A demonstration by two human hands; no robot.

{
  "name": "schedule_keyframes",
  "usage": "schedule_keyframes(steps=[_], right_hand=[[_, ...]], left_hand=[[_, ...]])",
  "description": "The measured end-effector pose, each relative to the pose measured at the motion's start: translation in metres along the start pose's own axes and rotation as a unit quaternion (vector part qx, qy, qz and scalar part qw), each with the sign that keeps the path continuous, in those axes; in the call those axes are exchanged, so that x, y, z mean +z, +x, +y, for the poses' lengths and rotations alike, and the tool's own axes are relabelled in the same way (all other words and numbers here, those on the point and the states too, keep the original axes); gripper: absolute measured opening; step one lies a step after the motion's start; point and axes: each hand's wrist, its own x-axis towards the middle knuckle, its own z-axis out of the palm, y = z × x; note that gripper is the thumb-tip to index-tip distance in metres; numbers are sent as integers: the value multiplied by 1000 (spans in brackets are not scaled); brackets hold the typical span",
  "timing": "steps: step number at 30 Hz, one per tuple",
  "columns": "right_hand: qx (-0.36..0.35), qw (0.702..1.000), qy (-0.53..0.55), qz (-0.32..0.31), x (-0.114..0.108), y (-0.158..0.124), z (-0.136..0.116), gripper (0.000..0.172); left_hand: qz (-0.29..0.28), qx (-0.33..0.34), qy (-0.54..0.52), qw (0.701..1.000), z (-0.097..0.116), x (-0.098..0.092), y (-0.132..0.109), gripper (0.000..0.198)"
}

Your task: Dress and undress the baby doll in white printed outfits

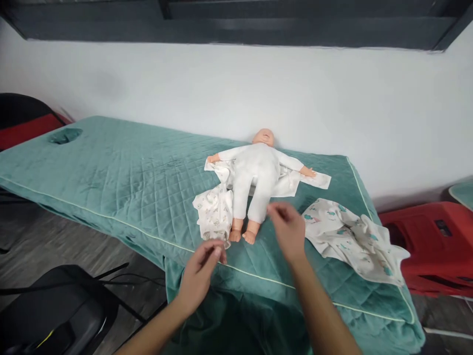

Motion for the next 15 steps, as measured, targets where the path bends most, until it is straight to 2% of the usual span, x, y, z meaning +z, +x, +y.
schedule_keyframes(steps=[2,4,6,9,13,15], right_hand=[[3,996,45,80,12,66,6,16],[-3,992,80,99,26,119,18,22],[-9,994,55,89,36,151,31,25],[-11,998,1,61,44,166,50,30],[-15,998,40,44,48,157,63,39],[-36,999,12,35,49,152,63,44]], left_hand=[[35,56,3,998,17,4,32,24],[64,95,-10,993,30,9,69,22],[73,136,-33,987,39,13,107,22],[80,162,-49,982,42,15,166,22],[121,161,-12,979,34,15,238,18],[156,155,16,975,27,18,264,17]])
